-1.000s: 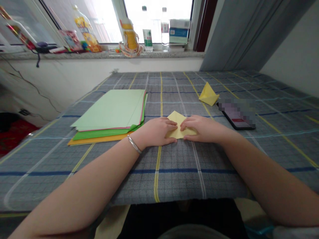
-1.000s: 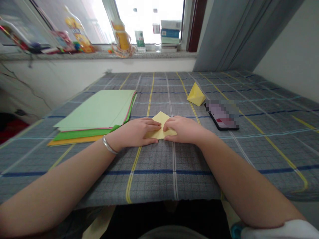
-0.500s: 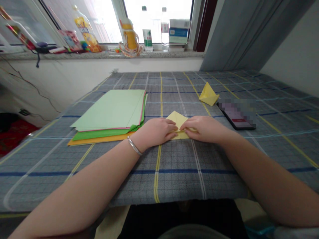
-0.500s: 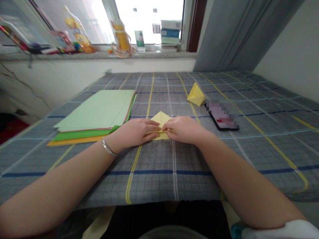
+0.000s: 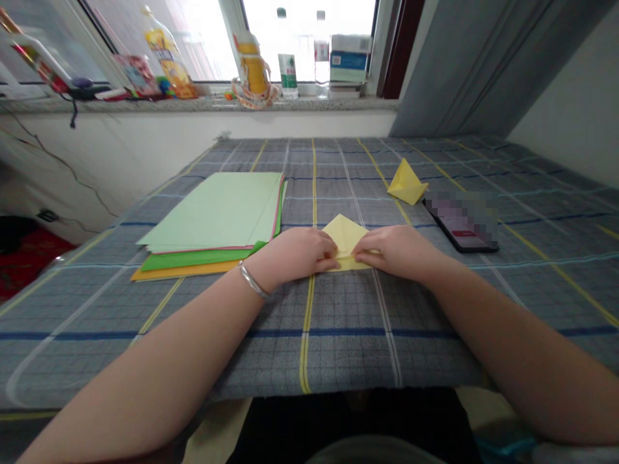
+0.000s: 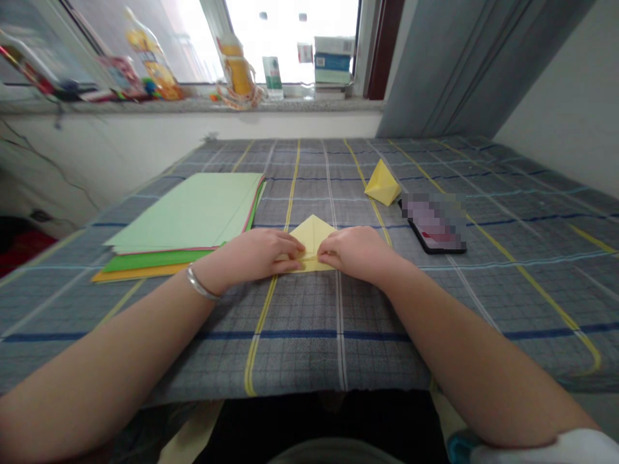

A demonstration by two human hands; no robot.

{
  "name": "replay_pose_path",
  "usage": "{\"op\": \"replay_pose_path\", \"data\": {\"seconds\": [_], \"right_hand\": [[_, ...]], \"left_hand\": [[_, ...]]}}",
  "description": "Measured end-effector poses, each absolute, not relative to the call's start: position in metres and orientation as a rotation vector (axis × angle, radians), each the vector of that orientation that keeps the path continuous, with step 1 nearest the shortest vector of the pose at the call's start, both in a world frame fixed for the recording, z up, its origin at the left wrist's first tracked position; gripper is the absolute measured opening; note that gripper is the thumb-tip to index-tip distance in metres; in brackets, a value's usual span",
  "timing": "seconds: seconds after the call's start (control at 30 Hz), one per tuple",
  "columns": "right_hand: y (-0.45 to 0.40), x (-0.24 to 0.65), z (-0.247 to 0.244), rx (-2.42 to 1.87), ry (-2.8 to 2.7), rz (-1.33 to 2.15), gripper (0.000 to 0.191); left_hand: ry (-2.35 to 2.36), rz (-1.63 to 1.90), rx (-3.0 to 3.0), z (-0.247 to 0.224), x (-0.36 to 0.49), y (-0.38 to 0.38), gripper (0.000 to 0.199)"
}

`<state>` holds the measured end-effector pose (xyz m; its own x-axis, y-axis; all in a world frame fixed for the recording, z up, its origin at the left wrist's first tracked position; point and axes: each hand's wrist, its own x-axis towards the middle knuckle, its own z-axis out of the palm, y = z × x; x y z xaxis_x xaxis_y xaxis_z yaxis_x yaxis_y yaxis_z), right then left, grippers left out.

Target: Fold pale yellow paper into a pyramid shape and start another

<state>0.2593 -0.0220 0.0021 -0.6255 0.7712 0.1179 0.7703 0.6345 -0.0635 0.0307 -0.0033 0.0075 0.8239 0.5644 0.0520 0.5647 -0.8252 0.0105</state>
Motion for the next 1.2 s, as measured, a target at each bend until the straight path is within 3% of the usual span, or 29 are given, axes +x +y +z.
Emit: {"op": "replay_pose_path", "data": {"seconds": [0.2,0.4,0.7,1.2], "right_hand": [[-0.02,0.256,0.003,-1.642,-2.519,-0.126,0.028],[-0.013,0.252,-0.006,-1.683,-2.435,-0.196,0.029],[0.003,0.25,-0.02,-1.479,-2.497,-0.224,0.022],[0.01,0.248,-0.027,-1.554,-2.477,-0.172,0.023]], "left_hand": [[-1.225,-0.069,-2.824,0.011,0.035,-0.004,0.029],[-1.479,-0.171,-2.669,0.001,0.038,0.0,0.029],[-1.45,-0.38,-2.737,-0.013,0.037,0.011,0.027],[-1.254,-0.333,-2.796,-0.022,0.032,0.027,0.028]]}}
